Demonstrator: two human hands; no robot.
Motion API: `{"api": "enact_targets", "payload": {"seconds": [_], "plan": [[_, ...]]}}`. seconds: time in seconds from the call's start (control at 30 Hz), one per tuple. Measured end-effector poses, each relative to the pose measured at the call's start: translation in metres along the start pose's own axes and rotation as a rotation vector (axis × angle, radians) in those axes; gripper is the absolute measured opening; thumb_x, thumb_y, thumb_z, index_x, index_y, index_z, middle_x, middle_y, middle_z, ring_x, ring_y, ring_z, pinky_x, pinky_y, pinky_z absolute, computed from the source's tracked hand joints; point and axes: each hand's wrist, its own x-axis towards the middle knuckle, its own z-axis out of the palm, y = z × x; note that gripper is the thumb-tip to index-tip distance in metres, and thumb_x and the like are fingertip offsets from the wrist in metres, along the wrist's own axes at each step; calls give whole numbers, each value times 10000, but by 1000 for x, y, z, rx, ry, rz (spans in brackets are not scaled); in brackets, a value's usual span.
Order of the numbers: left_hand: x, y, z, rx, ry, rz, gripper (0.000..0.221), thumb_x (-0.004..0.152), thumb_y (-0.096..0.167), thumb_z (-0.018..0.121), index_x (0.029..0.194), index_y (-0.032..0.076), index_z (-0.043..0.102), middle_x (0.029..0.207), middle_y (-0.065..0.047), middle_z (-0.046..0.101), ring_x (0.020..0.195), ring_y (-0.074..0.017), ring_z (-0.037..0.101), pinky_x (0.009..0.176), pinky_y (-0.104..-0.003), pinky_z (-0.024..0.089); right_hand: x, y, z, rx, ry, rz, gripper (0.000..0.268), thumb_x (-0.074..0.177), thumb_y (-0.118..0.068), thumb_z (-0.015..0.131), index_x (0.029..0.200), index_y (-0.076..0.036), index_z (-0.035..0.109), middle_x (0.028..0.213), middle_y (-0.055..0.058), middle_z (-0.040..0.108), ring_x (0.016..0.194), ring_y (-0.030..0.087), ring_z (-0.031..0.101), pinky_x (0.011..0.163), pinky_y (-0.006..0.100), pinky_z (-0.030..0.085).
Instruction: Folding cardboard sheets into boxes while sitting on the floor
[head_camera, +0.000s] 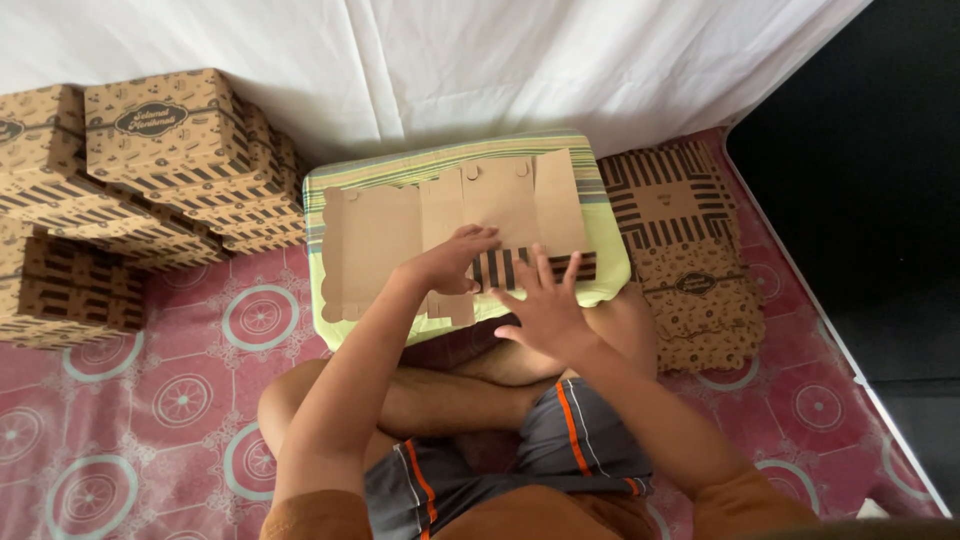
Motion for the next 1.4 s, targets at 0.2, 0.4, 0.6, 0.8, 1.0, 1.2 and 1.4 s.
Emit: {"api": "enact_targets", "payload": {"seconds": [0.2, 0.4, 0.6, 0.8, 1.0, 1.2, 1.4], "plan": [[-1, 3, 0, 23, 8, 13, 1087, 636, 180, 915, 1585, 134, 389, 1611, -165, 417, 1485, -486, 295, 1248, -510, 276, -7, 27, 19, -21, 13, -44, 589, 879, -671, 614, 1376, -356, 614, 1618, 179, 302, 1560, 463, 77, 1060, 885, 35], [-2, 9, -5, 12, 27, 22, 1046, 634, 184, 906, 1559, 116, 424, 1594, -140, 447, 1473, -478, 314, 1241, -506, 301, 3, 22, -7, -38, 70, -167, 687, 811, -764, 601, 1378, -376, 603, 1662, 184, 208, 1549, 501, 26, 1060, 886, 91], [-5, 12, -16, 6, -5, 46, 1062, 641, 101, 908, 1573, 120, 401, 1574, -162, 465, 1469, -494, 312, 1248, -527, 253, 17, 12, -15, -105, 23, -247, 776, 775, -825, 584, 1393, -356, 596, 1707, 145, 93, 1549, 496, -23, 1073, 882, 116], [-11, 23, -22, -26, -28, 30, 1045, 661, 139, 919, 1564, 85, 395, 1603, -164, 423, 1488, -488, 272, 1246, -521, 269, 5, 37, -7, -122, 3, -242, 774, 756, -814, 598, 1410, -402, 562, 1713, 133, 79, 1554, 492, -31, 1083, 875, 98], [-14, 42, -32, -22, -24, 52, 1049, 633, 91, 921, 1545, 35, 404, 1566, -194, 456, 1460, -486, 310, 1222, -505, 333, 14, 19, -33, -137, 2, -301, 797, 745, -824, 610, 1378, -341, 610, 1723, 115, 7, 1550, 485, -40, 1087, 874, 131], [-19, 32, -28, -75, -40, 21, 1056, 616, 75, 915, 1549, 86, 419, 1535, -160, 491, 1462, -457, 330, 1201, -504, 383, 22, 5, -38, -114, -17, -325, 775, 755, -805, 621, 1376, -342, 623, 1723, 121, 6, 1550, 489, -37, 1093, 878, 112], [-12, 22, -24, -48, -34, 72, 1049, 626, 98, 901, 1546, 65, 398, 1569, -188, 445, 1452, -466, 320, 1205, -493, 375, 13, 28, -34, -169, -63, -289, 773, 757, -813, 610, 1403, -389, 583, 1720, 120, 31, 1552, 493, -28, 1089, 871, 111]]}}
